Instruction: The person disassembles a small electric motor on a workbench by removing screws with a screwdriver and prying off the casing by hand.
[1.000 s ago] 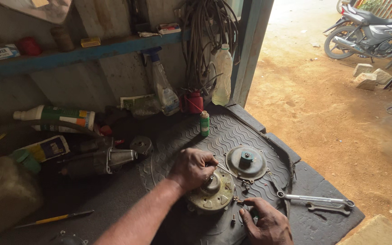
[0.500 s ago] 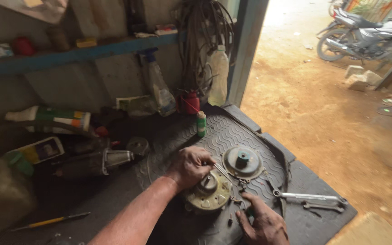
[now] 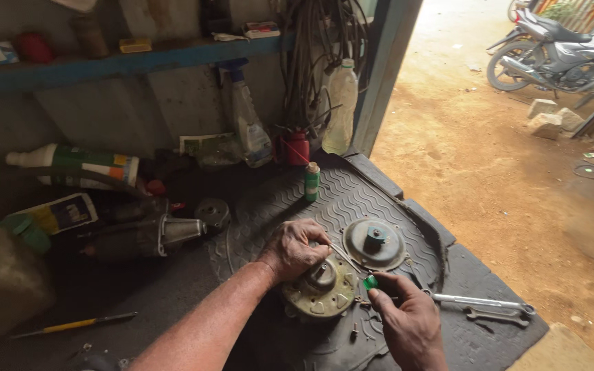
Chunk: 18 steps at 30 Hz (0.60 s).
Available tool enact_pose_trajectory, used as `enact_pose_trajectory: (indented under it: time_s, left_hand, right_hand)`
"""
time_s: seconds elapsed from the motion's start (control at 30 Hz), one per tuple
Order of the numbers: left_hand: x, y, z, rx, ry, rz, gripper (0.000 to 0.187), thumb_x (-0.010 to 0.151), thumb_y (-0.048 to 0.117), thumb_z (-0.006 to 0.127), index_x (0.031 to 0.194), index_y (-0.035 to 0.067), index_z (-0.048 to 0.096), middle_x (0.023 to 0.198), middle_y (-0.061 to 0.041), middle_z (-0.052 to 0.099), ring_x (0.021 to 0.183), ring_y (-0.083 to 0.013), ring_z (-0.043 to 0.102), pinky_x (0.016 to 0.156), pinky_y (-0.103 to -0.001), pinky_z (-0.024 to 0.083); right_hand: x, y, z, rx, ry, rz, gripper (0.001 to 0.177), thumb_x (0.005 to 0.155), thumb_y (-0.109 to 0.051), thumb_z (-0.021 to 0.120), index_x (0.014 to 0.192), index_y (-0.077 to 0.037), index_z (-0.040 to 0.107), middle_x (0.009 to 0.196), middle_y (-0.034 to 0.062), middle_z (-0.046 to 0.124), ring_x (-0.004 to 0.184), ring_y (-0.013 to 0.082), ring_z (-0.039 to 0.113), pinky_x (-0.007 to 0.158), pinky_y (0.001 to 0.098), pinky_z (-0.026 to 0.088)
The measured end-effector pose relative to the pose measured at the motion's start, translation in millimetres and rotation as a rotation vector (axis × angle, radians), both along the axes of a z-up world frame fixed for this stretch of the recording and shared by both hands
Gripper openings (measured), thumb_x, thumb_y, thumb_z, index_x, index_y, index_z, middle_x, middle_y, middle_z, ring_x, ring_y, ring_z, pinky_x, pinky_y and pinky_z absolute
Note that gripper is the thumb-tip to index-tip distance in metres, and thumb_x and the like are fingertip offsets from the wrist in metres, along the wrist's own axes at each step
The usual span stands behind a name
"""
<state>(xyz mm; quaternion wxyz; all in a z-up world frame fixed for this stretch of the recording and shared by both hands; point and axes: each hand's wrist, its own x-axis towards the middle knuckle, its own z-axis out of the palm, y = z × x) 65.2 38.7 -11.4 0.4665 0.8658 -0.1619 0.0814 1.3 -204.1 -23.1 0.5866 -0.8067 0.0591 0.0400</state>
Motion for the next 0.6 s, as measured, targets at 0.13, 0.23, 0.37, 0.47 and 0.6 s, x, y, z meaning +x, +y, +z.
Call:
enact_pose_trajectory:
  time_s: [0.13,0.23,0.37,0.47,0.6]
  left_hand:
    - [-4,-1,3,0.031,0.012,0.040,0.019,0.075,0.023,0.073,0.085,0.008,0.080,0.094,-0.008,0.075,0.092,-0.0234,0.073,0.083,-0.035,0.057]
    - [-4,1,4,0.030,-0.026,0.018,0.019,0.077,0.025,0.071,0.086,0.009,0.078,0.094,-0.007,0.075,0.092,-0.0231,0.073,0.084,-0.034,0.058]
    - [-4,0,6,0.037,0.001,0.033,0.021,0.075,0.026,0.072,0.086,0.009,0.079,0.094,-0.007,0.075,0.092,-0.0231,0.073,0.084,-0.034,0.057]
    - [-8,0,7,0.054,0.020,0.046,0.021,0.075,0.026,0.071,0.086,0.010,0.079,0.094,-0.008,0.074,0.092,-0.0236,0.073,0.084,-0.035,0.057]
    - [-8,-2,10,0.052,0.009,0.045,0.021,0.076,0.027,0.071,0.085,0.010,0.079,0.095,-0.007,0.075,0.093,-0.0233,0.073,0.085,-0.034,0.057]
  right_hand:
    - [3,13,8,-0.022,0.021,-0.029,0.029,0.090,-0.015,0.074,0.118,-0.007,0.079,0.086,0.0069,0.080,0.072,0.0104,0.066,0.066,0.0254,0.052]
    - [6,13,-1,0.050,-0.013,-0.010,0.030,0.089,-0.013,0.072,0.117,-0.005,0.078,0.086,0.0061,0.079,0.073,0.0097,0.065,0.066,0.0252,0.052]
    - [10,9,-9,0.105,-0.047,0.014,0.030,0.090,-0.012,0.071,0.117,-0.003,0.077,0.087,0.0059,0.078,0.075,0.0095,0.067,0.068,0.0247,0.054]
    - [8,9,-12,0.094,-0.068,0.013,0.031,0.089,-0.012,0.070,0.118,-0.003,0.076,0.090,0.0044,0.079,0.077,0.0098,0.069,0.071,0.0245,0.055]
    - [8,18,-3,0.105,-0.092,0.028,0.031,0.091,-0.013,0.069,0.119,-0.004,0.076,0.093,0.0080,0.079,0.079,0.0122,0.068,0.071,0.0269,0.055]
